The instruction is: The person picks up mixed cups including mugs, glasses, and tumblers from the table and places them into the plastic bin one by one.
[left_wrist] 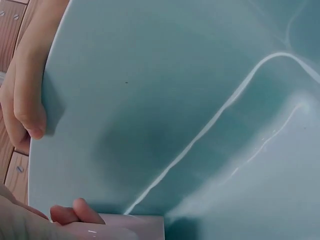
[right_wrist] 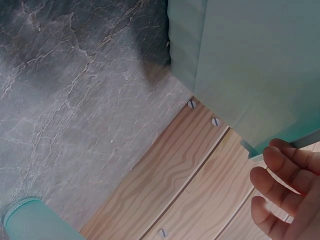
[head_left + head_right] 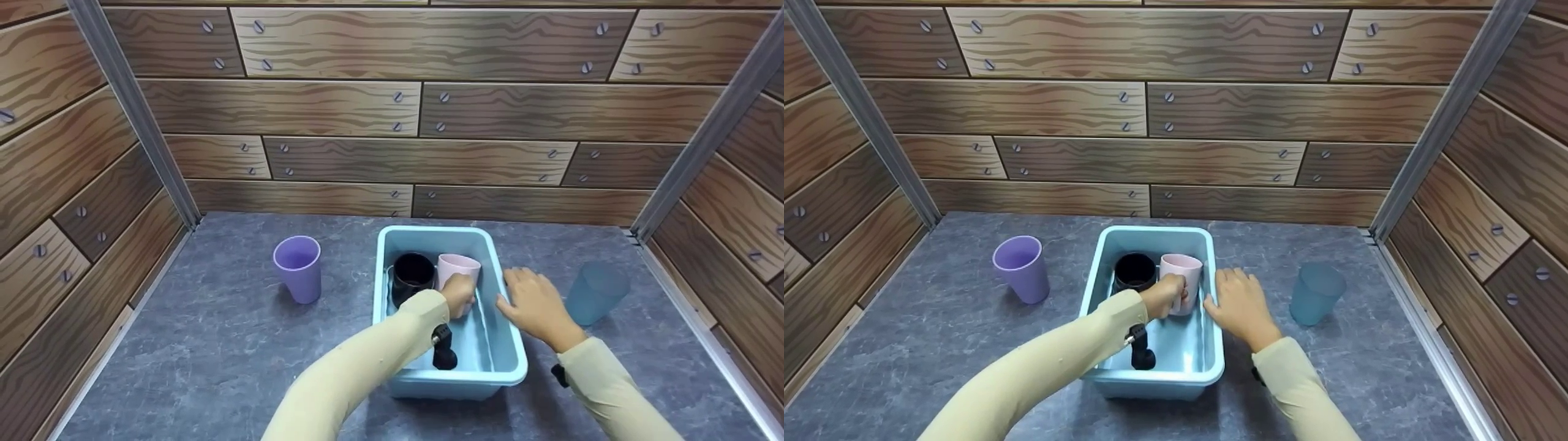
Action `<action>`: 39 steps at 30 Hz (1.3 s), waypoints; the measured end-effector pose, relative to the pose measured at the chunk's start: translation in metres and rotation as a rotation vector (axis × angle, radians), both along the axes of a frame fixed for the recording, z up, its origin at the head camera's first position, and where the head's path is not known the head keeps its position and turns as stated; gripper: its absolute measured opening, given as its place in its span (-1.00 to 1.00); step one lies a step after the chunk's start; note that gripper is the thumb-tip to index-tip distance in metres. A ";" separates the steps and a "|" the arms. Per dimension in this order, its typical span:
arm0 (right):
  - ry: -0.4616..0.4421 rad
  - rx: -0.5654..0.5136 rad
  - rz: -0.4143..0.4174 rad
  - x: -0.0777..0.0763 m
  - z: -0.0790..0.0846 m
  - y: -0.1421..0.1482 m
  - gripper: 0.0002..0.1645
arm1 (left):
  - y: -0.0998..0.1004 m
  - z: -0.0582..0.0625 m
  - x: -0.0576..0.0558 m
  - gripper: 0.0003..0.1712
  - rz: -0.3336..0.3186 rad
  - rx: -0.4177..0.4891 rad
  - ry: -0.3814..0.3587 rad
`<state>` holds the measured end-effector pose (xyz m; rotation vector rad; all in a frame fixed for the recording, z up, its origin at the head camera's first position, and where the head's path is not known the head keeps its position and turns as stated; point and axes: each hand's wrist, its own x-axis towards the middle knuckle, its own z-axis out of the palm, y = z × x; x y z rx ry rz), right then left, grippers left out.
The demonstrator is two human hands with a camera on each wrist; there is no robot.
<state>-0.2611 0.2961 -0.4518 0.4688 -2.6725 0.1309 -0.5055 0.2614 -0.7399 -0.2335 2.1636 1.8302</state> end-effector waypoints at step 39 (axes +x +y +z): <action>-0.020 -0.001 -0.009 -0.001 0.000 0.001 -0.65 | -0.048 0.109 0.076 -0.77 -0.065 0.195 -0.199</action>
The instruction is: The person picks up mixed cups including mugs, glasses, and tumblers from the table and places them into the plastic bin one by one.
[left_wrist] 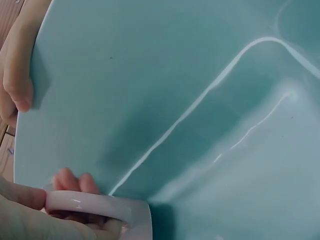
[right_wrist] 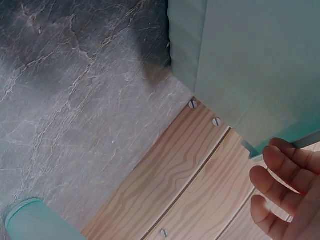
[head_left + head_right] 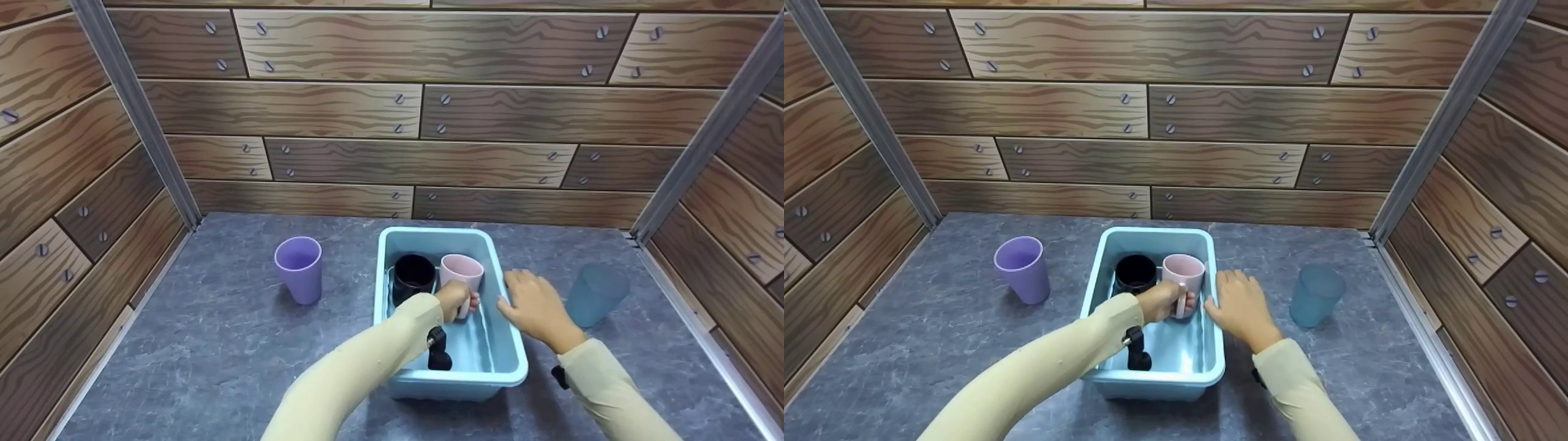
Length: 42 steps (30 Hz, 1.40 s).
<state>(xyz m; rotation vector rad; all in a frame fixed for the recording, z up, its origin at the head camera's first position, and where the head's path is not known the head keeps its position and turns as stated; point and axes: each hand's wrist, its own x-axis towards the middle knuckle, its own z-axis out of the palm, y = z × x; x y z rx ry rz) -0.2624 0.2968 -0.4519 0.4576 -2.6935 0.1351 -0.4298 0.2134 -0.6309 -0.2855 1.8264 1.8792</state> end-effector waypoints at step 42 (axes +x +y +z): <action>-0.007 -0.035 0.006 0.000 -0.001 0.000 -0.67 | -0.014 -0.055 -0.042 -0.91 -0.147 0.022 -0.115</action>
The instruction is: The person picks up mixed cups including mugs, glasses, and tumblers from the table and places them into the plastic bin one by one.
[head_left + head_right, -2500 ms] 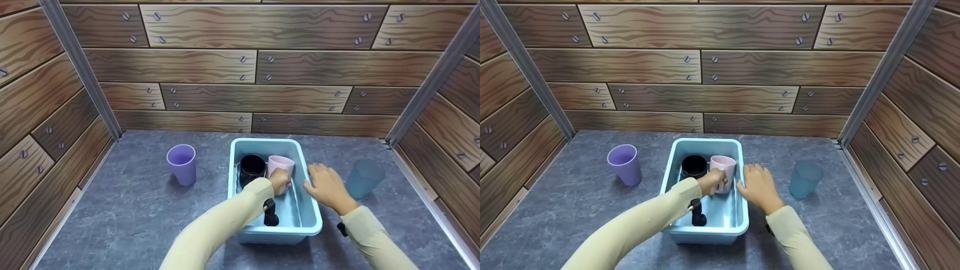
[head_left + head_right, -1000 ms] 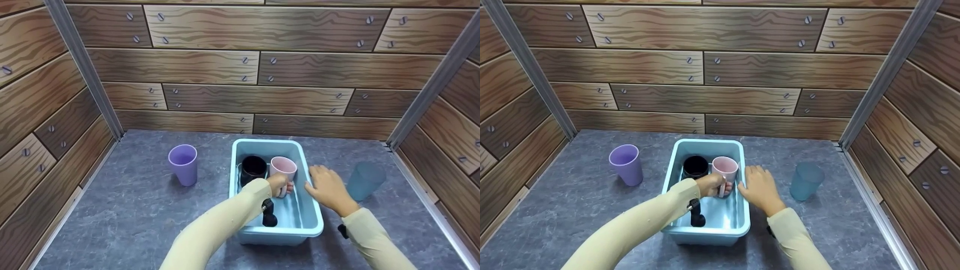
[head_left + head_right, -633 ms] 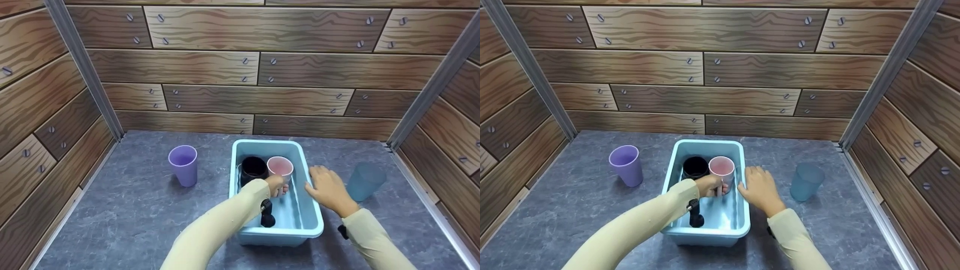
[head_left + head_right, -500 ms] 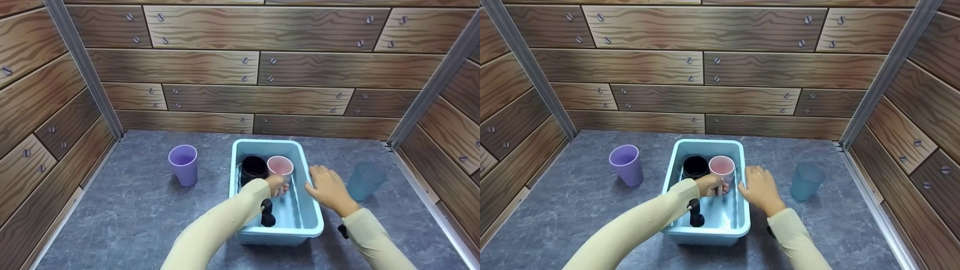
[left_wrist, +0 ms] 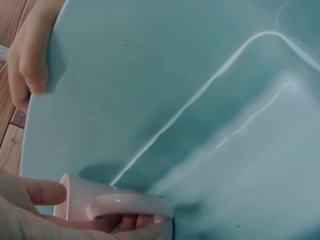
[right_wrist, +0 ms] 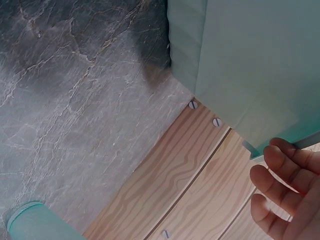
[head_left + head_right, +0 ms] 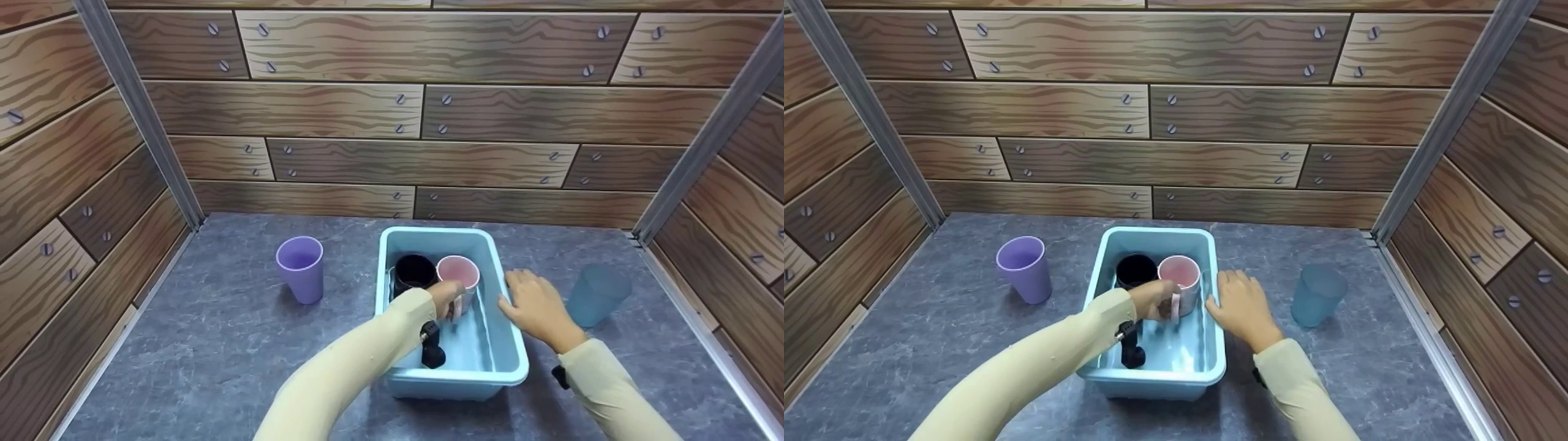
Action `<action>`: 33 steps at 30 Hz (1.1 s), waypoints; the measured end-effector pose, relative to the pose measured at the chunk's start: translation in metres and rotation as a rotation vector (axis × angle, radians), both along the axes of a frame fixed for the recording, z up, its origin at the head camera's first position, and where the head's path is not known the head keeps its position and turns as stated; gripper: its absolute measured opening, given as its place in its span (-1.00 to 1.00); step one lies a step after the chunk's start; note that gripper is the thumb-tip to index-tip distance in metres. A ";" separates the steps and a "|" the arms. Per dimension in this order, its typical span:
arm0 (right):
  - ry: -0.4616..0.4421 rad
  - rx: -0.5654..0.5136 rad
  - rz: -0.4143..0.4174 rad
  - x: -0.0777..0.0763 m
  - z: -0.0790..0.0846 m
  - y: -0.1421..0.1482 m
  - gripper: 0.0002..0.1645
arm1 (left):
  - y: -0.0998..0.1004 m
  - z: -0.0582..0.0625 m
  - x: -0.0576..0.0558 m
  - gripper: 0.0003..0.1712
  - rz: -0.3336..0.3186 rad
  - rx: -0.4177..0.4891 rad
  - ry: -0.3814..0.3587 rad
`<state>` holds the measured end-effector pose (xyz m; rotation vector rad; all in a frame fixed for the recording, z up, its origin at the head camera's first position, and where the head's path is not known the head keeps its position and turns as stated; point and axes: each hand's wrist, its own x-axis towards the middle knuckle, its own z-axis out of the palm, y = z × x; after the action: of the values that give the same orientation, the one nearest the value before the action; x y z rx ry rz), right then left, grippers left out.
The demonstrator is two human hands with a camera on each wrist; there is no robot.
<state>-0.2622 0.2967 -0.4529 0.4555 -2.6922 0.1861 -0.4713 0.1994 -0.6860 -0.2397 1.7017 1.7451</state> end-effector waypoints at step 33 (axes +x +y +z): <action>0.008 -0.020 0.010 0.000 0.000 0.000 -0.67 | -0.004 0.019 -0.005 -0.86 -0.017 -0.108 0.035</action>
<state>-0.2626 0.2969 -0.4531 0.4623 -2.6783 0.2134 -0.4759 0.1957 -0.6668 -0.2429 1.8207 1.6559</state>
